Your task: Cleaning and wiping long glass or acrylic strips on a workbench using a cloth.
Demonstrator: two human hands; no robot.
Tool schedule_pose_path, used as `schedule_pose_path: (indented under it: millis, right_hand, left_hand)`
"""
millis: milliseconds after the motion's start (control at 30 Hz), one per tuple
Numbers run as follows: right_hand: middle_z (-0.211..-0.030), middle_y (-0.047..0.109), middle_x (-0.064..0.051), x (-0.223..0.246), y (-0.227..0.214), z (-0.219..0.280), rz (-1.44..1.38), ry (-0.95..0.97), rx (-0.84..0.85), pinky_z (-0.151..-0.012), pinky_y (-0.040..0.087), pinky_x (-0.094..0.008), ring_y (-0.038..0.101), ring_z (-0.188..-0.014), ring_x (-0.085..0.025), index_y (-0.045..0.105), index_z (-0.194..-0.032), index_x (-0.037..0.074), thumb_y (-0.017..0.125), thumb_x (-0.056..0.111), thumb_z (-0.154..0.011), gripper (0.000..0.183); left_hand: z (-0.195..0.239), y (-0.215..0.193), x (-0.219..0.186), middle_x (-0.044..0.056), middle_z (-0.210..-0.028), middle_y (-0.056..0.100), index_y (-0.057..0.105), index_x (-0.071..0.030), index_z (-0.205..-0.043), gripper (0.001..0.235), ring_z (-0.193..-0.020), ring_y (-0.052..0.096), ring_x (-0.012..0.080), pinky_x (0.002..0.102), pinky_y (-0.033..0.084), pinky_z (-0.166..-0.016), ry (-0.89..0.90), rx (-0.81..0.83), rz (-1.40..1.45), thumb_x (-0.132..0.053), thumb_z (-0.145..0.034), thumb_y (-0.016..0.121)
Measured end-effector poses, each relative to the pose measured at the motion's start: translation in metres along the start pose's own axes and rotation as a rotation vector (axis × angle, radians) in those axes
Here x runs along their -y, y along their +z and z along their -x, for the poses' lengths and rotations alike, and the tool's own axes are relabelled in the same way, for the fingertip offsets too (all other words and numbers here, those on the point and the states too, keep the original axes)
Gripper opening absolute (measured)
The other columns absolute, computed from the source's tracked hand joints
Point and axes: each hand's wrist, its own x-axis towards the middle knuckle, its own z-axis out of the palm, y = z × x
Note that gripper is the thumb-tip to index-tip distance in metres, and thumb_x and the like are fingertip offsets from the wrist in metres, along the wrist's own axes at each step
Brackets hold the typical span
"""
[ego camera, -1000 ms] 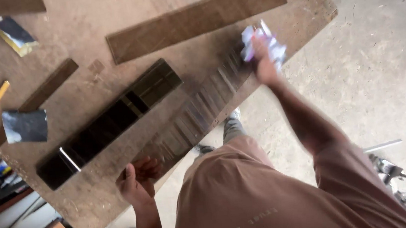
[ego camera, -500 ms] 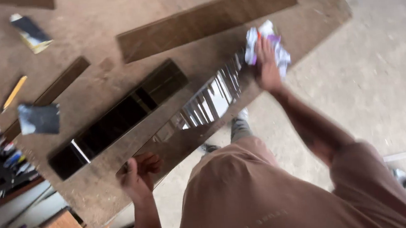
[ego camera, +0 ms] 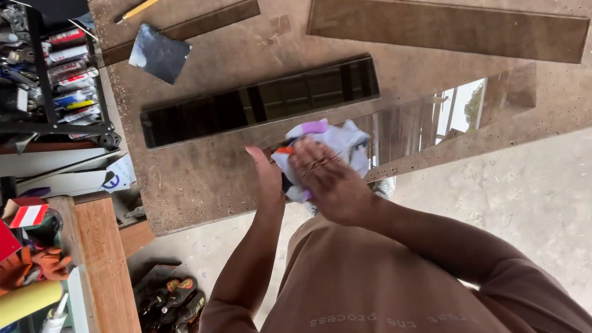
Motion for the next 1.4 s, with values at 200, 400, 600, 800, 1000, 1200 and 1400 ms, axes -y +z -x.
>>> schedule_pose_path:
  millis: [200, 400, 600, 800, 1000, 1200, 1400]
  right_hand:
    - [-0.146, 0.056, -0.027, 0.003, -0.027, 0.02, -0.354, -0.094, 0.121, -0.119, 0.035, -0.054, 0.051, -0.138, -0.047, 0.058, -0.139, -0.007, 0.037, 0.033, -0.109, 0.054]
    - [-0.134, 0.062, -0.032, -0.076, -0.045, 0.166, -0.873, 0.182, 0.238, -0.111, 0.041, -0.059, 0.057, -0.129, -0.052, 0.059, -0.135, -0.012, 0.035, 0.021, -0.107, 0.049]
    - [-0.08, 0.07, -0.019, -0.113, -0.05, 0.211, -1.22, 1.716, -0.411, -0.072, 0.046, -0.037, 0.064, -0.07, -0.028, 0.062, -0.097, -0.001, 0.067, 0.033, -0.104, 0.035]
    - [-0.149, 0.055, -0.021, -0.147, -0.049, 0.183, -1.995, 1.571, -0.817, -0.117, 0.036, -0.057, 0.054, -0.135, -0.042, 0.041, -0.16, 0.011, 0.048, 0.07, -0.09, 0.091]
    - [-0.122, 0.073, -0.02, -0.158, -0.045, 0.18, -2.117, 1.626, -0.948, -0.105, 0.053, -0.056, 0.072, -0.111, -0.038, 0.073, -0.123, 0.008, 0.067, 0.035, -0.094, 0.04]
    - [-0.121, 0.074, -0.018, -0.217, -0.041, 0.165, -2.099, 1.557, -0.949, -0.1, 0.057, -0.053, 0.074, -0.108, -0.034, 0.071, -0.128, 0.012, 0.067, 0.024, -0.096, 0.034]
    - [-0.125, 0.072, -0.022, -0.275, -0.024, 0.122, -2.013, 1.421, -1.13, -0.106, 0.053, -0.055, 0.071, -0.116, -0.039, 0.071, -0.125, 0.006, 0.068, 0.014, -0.096, 0.031]
  left_hand:
    - [-0.077, -0.065, 0.04, 0.002, -0.09, 0.078, 0.078, -0.018, -0.098, 0.073, -0.081, 0.071, 0.0102, 0.025, 0.06, -0.079, 0.133, 0.156, -0.116, -0.076, -0.099, 0.034]
    - [-0.052, -0.047, 0.011, 0.022, -0.093, 0.078, 0.075, 0.001, -0.113, 0.08, -0.078, 0.079, 0.0291, 0.036, 0.064, -0.058, 0.008, 0.358, -0.255, -0.071, -0.097, 0.045]
    - [-0.048, -0.027, 0.01, 0.027, -0.086, 0.076, 0.072, 0.009, -0.109, 0.056, -0.068, 0.078, 0.0326, 0.04, 0.065, -0.051, 0.155, 0.431, -0.289, -0.045, -0.102, 0.059]
    - [-0.033, -0.013, 0.007, 0.029, -0.086, 0.076, 0.073, 0.015, -0.103, 0.038, -0.072, 0.077, 0.0354, 0.046, 0.064, -0.058, 0.178, 0.382, -0.322, -0.021, -0.092, 0.069]
    - [-0.056, -0.011, -0.013, 0.027, -0.087, 0.076, 0.072, 0.012, -0.108, 0.041, -0.072, 0.078, 0.0328, 0.041, 0.063, -0.057, 0.313, 0.509, -0.441, -0.025, -0.099, 0.057]
    - [-0.132, 0.054, -0.055, 0.025, -0.088, 0.073, 0.071, 0.013, -0.115, 0.04, -0.087, 0.077, 0.0352, 0.046, 0.062, -0.076, 0.224, 0.547, -0.684, -0.023, -0.101, 0.061]
    - [-0.272, 0.086, -0.051, 0.023, -0.097, 0.076, 0.069, 0.005, -0.113, 0.04, -0.082, 0.078, 0.032, 0.032, 0.064, -0.061, 0.023, 0.696, -0.563, -0.032, -0.107, 0.056]
